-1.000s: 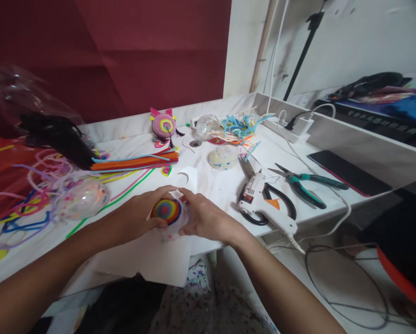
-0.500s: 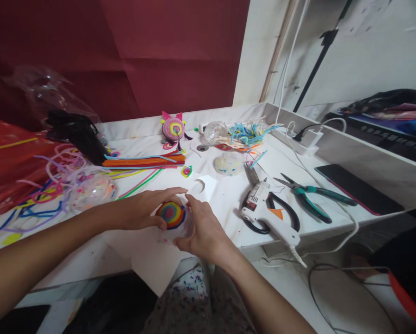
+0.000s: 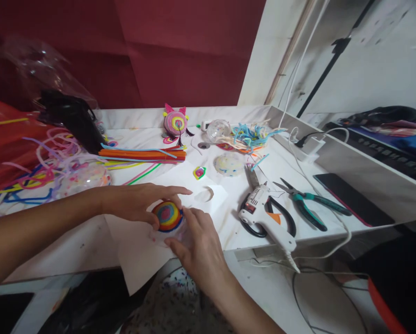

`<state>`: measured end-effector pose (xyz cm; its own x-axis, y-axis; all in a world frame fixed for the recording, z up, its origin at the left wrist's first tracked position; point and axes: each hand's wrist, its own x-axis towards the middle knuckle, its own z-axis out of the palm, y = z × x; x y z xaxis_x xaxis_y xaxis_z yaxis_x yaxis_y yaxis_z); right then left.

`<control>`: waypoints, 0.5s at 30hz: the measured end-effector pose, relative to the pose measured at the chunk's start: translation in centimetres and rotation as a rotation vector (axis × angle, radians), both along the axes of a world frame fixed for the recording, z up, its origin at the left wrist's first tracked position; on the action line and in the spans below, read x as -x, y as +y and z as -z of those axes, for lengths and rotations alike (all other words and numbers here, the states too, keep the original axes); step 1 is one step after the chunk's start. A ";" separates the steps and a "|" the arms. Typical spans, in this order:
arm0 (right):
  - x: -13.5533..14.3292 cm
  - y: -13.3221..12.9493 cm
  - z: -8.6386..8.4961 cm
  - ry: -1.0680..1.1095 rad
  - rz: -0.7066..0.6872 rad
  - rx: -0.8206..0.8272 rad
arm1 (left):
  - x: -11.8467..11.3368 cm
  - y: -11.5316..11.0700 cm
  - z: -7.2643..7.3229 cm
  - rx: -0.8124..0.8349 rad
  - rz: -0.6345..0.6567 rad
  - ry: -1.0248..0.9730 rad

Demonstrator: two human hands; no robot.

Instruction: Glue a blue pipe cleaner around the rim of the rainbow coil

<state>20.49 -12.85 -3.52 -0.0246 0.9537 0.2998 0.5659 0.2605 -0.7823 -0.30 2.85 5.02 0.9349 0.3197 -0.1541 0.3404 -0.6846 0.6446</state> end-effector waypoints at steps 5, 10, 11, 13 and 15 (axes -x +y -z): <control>-0.2 -0.3 -0.5 -0.083 -0.033 0.012 | 0.1 -0.8 -0.2 -0.048 -0.038 -0.077; -1.2 0.0 -0.9 -0.142 -0.092 -0.006 | 0.7 -1.1 1.2 -0.195 -0.173 -0.059; -1.6 0.2 -0.9 -0.151 -0.106 -0.015 | 0.9 -1.3 1.4 -0.235 -0.217 -0.043; -2.2 0.5 -1.0 -0.165 -0.133 -0.038 | 1.0 -2.0 1.6 -0.296 -0.291 -0.006; -2.7 0.9 -1.1 -0.175 -0.151 -0.064 | 1.1 -3.0 1.3 -0.355 -0.334 0.021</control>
